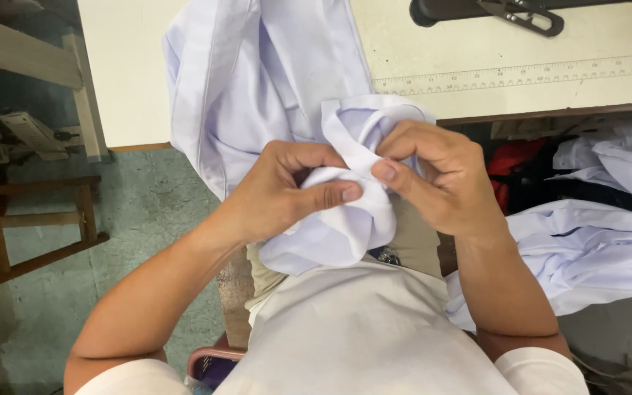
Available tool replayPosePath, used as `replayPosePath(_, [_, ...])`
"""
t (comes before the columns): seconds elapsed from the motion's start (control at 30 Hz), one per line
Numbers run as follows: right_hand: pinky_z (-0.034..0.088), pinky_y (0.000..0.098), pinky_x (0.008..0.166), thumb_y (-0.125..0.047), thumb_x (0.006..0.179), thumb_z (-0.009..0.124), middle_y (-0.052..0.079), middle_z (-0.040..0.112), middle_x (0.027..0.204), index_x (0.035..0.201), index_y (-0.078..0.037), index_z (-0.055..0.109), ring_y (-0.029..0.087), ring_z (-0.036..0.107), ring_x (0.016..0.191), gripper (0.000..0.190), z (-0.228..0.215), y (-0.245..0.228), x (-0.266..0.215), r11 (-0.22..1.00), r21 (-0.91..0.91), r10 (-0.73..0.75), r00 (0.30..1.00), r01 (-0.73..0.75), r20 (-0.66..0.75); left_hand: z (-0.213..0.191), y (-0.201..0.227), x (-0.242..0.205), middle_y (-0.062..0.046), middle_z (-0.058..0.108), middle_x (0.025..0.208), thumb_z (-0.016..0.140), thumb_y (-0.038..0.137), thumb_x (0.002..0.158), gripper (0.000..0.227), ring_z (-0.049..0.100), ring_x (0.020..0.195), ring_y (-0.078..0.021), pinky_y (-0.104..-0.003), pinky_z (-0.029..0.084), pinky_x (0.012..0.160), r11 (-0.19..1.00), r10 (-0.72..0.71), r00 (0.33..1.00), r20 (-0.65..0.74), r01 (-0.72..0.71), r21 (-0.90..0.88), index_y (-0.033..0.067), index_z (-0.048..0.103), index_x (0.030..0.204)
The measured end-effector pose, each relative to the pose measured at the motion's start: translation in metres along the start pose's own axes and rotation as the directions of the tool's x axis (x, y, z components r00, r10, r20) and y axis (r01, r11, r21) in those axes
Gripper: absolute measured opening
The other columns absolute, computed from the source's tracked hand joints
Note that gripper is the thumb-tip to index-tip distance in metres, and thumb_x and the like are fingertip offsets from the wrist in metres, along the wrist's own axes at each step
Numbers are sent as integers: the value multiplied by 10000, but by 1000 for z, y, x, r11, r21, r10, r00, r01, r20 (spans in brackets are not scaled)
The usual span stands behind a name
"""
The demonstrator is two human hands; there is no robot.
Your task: Trimming loose threads from a white shirt and inspecting the garment using thread nippers and a ruler at a sewing workstation.
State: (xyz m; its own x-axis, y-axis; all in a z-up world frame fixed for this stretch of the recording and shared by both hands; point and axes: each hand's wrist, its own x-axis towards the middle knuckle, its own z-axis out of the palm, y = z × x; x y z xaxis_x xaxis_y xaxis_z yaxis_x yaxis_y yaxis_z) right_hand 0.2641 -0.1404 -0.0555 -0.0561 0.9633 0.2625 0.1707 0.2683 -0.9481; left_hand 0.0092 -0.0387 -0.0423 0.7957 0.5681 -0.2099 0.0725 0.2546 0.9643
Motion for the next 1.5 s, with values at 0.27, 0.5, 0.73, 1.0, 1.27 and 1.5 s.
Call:
replayPosePath(0.27, [616, 486, 941, -276, 1253, 767, 217, 778, 1209, 1279, 42, 795, 379, 747, 1058, 320, -8, 10, -14, 818, -489, -345, 939, 303, 4, 8, -18, 4, 45, 901, 1085, 913, 212, 1150, 107, 787, 981, -31, -218, 636, 853, 993, 38, 996, -83, -47, -105, 109, 921, 1174])
replayPosePath(0.5, [647, 563, 966, -316, 1194, 766, 244, 746, 1310, 897, -42, 765, 498, 750, 1145, 403, -8, 9, -30, 651, -594, -559, 828, 473, 46, 6, -7, 9, 85, 784, 910, 835, 297, 1206, 248, 644, 855, -8, -223, 511, 764, 996, 83, 992, -92, -84, 2, 108, 912, 1065])
replayPosePath(0.73, [641, 552, 946, -296, 1213, 749, 276, 744, 1271, 908, 48, 857, 471, 740, 1101, 472, -13, -8, -9, 601, -563, -611, 781, 567, 133, 10, -9, 11, 65, 818, 911, 824, 311, 1213, 271, 659, 844, -14, -232, 522, 752, 993, 113, 990, -84, -109, 47, 101, 937, 1085])
replayPosePath(1.0, [640, 576, 1002, 13, 1217, 903, 244, 773, 1371, 1252, -48, 848, 447, 817, 1155, 88, -27, -9, -6, 565, -665, -469, 853, 489, 229, 13, -2, 9, 36, 885, 967, 827, 295, 1207, 243, 745, 902, -26, -225, 595, 823, 995, 93, 995, -46, -91, 47, 104, 961, 1140])
replayPosePath(1.27, [613, 508, 953, -144, 1172, 680, 193, 694, 1139, 1002, -33, 671, 406, 770, 1038, 202, -15, -6, -28, 866, -378, -355, 935, 329, -1, 11, -4, 13, 51, 822, 962, 796, 276, 1232, 257, 693, 894, -36, -246, 560, 807, 978, 165, 983, -85, -152, 142, 78, 909, 1112])
replayPosePath(1.5, [555, 424, 846, 29, 1194, 760, 342, 798, 1207, 1103, 85, 694, 367, 724, 1046, 125, -39, -7, -42, 827, -556, -267, 927, 81, -262, 14, -1, 9, 62, 781, 933, 819, 235, 1226, 214, 660, 878, -27, -236, 545, 803, 991, 131, 990, -50, -130, 17, 90, 904, 1092])
